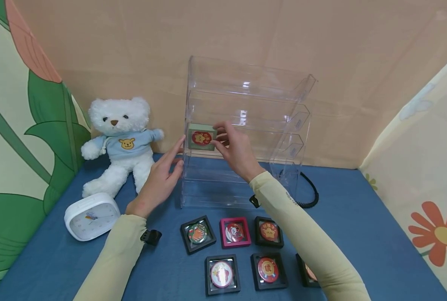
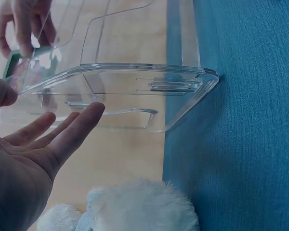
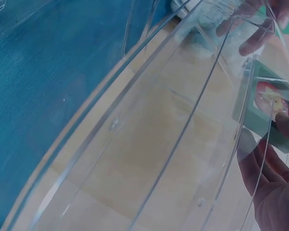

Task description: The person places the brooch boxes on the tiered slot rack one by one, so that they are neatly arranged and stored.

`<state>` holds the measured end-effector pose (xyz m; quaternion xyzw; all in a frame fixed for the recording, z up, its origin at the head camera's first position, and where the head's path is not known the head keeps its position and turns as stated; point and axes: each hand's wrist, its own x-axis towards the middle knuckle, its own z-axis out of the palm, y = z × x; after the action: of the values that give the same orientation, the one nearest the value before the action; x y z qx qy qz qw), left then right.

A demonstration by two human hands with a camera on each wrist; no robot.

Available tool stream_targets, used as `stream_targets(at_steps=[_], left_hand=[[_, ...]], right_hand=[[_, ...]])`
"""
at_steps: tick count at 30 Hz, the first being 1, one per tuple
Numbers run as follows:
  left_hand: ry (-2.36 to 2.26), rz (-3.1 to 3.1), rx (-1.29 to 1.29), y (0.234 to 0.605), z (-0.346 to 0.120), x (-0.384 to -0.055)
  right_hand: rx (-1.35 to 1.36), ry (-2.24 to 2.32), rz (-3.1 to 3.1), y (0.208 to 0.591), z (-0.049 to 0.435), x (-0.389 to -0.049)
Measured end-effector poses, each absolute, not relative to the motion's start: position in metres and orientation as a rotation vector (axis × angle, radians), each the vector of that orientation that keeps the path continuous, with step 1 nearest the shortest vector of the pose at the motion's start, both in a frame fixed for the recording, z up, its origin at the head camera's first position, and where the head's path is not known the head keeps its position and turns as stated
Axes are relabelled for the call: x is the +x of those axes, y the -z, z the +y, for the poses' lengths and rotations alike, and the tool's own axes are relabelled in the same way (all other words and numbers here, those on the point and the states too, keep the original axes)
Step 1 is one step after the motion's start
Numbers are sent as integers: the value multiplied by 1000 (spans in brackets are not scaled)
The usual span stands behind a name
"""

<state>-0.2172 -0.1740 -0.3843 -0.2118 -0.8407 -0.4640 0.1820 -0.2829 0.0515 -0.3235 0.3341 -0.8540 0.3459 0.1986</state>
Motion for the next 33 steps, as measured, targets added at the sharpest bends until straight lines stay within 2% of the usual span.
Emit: stream_targets(at_steps=[17,33], left_hand=[[1301,-2372,-581,386,-172,-218],[1305,-2376,-588,385,-174,-217]], right_hand=[[873,-889,-2323,314,72,-272],[828,-777,-2396,321,109,-239]])
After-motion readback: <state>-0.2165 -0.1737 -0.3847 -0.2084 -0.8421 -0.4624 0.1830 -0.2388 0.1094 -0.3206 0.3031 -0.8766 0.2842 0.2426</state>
